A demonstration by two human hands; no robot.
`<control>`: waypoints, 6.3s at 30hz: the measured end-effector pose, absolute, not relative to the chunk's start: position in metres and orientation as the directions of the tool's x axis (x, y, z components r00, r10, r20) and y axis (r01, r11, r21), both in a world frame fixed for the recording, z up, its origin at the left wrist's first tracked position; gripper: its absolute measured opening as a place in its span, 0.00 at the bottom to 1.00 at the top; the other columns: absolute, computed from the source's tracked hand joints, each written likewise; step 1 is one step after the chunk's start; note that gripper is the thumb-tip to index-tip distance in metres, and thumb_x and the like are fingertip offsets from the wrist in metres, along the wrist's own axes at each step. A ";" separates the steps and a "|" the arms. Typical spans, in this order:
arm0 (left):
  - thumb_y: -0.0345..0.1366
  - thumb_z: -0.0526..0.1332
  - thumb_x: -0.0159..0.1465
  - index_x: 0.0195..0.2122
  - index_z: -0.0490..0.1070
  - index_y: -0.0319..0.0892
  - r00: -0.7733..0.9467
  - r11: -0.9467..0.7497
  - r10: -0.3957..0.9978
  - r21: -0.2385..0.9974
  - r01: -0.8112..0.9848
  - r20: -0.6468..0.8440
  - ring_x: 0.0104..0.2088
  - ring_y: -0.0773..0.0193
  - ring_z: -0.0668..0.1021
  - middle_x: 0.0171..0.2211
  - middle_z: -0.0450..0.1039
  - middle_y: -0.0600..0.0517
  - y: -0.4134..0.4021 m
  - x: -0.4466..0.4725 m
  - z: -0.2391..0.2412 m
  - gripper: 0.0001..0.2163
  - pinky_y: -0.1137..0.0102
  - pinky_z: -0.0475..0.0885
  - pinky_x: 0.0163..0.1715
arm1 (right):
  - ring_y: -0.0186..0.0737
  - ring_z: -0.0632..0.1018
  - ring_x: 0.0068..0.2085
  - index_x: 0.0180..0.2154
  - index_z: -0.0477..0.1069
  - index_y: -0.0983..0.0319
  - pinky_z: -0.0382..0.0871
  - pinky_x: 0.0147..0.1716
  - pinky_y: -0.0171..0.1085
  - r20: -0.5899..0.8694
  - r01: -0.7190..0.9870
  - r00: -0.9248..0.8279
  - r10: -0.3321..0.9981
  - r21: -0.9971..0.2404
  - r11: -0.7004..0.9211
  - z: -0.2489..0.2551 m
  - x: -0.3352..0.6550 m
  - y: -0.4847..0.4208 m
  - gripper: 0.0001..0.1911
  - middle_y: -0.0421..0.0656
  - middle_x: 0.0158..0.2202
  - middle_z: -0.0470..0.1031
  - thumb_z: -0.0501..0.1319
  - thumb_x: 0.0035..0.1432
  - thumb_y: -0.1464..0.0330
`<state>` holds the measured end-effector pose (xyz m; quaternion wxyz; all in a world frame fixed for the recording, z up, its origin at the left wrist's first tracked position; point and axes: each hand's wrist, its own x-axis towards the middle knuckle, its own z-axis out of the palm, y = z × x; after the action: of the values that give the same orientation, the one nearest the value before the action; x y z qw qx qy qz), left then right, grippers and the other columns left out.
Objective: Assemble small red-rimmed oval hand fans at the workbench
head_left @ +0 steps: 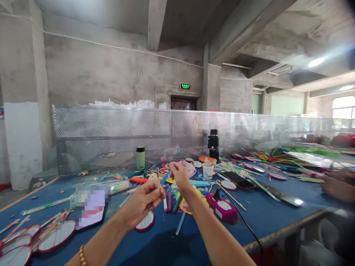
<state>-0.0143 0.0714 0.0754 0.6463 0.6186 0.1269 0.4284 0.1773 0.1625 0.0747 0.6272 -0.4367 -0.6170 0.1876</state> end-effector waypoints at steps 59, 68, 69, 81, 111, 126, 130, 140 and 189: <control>0.36 0.62 0.56 0.29 0.63 0.40 0.289 -0.208 0.927 0.968 -0.140 0.240 0.18 0.61 0.79 0.22 0.75 0.52 0.094 -0.005 0.054 0.08 0.72 0.72 0.16 | 0.29 0.66 0.20 0.30 0.69 0.62 0.61 0.19 0.30 0.879 0.465 -0.018 0.477 -0.415 0.782 0.068 0.134 0.089 0.09 0.36 0.23 0.67 0.57 0.61 0.65; 0.37 0.62 0.57 0.30 0.63 0.40 0.262 -0.255 0.925 0.961 -0.101 0.274 0.17 0.60 0.79 0.23 0.76 0.50 0.094 -0.005 0.051 0.08 0.71 0.72 0.16 | 0.31 0.68 0.22 0.30 0.70 0.62 0.63 0.23 0.31 0.885 0.469 -0.042 0.463 -0.392 0.792 0.067 0.136 0.089 0.08 0.38 0.24 0.69 0.57 0.60 0.66; 0.36 0.61 0.58 0.30 0.63 0.40 0.259 -0.259 0.926 0.961 -0.096 0.276 0.17 0.60 0.79 0.23 0.77 0.50 0.094 -0.005 0.051 0.07 0.71 0.72 0.16 | 0.31 0.68 0.23 0.30 0.70 0.62 0.63 0.23 0.31 0.887 0.467 -0.045 0.460 -0.389 0.794 0.067 0.135 0.088 0.08 0.38 0.24 0.70 0.57 0.60 0.67; 0.34 0.59 0.58 0.29 0.64 0.40 0.279 -0.286 0.914 0.955 -0.074 0.295 0.18 0.60 0.80 0.24 0.77 0.49 0.094 -0.006 0.049 0.05 0.70 0.73 0.16 | 0.31 0.68 0.23 0.29 0.70 0.62 0.62 0.23 0.31 0.882 0.485 -0.047 0.469 -0.390 0.783 0.068 0.136 0.088 0.09 0.39 0.25 0.70 0.57 0.60 0.66; 0.32 0.57 0.59 0.29 0.63 0.41 0.276 -0.286 0.916 0.956 -0.061 0.292 0.18 0.60 0.80 0.24 0.77 0.49 0.091 -0.006 0.053 0.03 0.70 0.73 0.17 | 0.31 0.68 0.23 0.30 0.70 0.62 0.63 0.24 0.31 0.893 0.516 -0.048 0.447 -0.361 0.777 0.069 0.138 0.088 0.09 0.38 0.25 0.70 0.57 0.61 0.66; 0.29 0.56 0.58 0.29 0.63 0.41 0.267 -0.285 0.919 0.957 -0.059 0.291 0.18 0.59 0.80 0.24 0.77 0.49 0.089 -0.006 0.053 0.02 0.70 0.73 0.17 | 0.31 0.68 0.23 0.29 0.70 0.62 0.63 0.24 0.31 0.892 0.528 -0.056 0.448 -0.355 0.772 0.069 0.138 0.088 0.09 0.38 0.24 0.70 0.57 0.60 0.67; 0.30 0.56 0.59 0.30 0.63 0.41 0.276 -0.293 0.914 0.954 -0.062 0.298 0.18 0.60 0.80 0.24 0.77 0.50 0.092 -0.005 0.052 0.02 0.70 0.73 0.17 | 0.31 0.68 0.24 0.30 0.71 0.62 0.63 0.24 0.30 0.903 0.520 -0.062 0.426 -0.335 0.786 0.069 0.138 0.089 0.08 0.38 0.25 0.70 0.57 0.60 0.67; 0.27 0.54 0.60 0.30 0.63 0.40 0.275 -0.295 0.915 0.955 -0.040 0.294 0.18 0.62 0.80 0.23 0.76 0.52 0.093 -0.006 0.052 0.03 0.73 0.72 0.16 | 0.32 0.69 0.24 0.31 0.71 0.62 0.64 0.25 0.31 0.915 0.545 -0.066 0.398 -0.300 0.783 0.069 0.138 0.087 0.08 0.39 0.25 0.71 0.57 0.60 0.68; 0.29 0.56 0.60 0.30 0.63 0.40 0.268 -0.290 0.917 0.955 -0.055 0.294 0.18 0.63 0.80 0.23 0.76 0.52 0.091 -0.007 0.053 0.02 0.73 0.73 0.16 | 0.31 0.68 0.23 0.29 0.70 0.62 0.63 0.25 0.31 0.914 0.577 -0.068 0.399 -0.291 0.763 0.070 0.139 0.086 0.08 0.38 0.24 0.70 0.56 0.60 0.68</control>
<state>-0.0069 0.0907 0.0531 0.4876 0.6297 0.3422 0.4987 0.1385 0.0863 0.0699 0.5946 -0.3357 -0.7268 -0.0747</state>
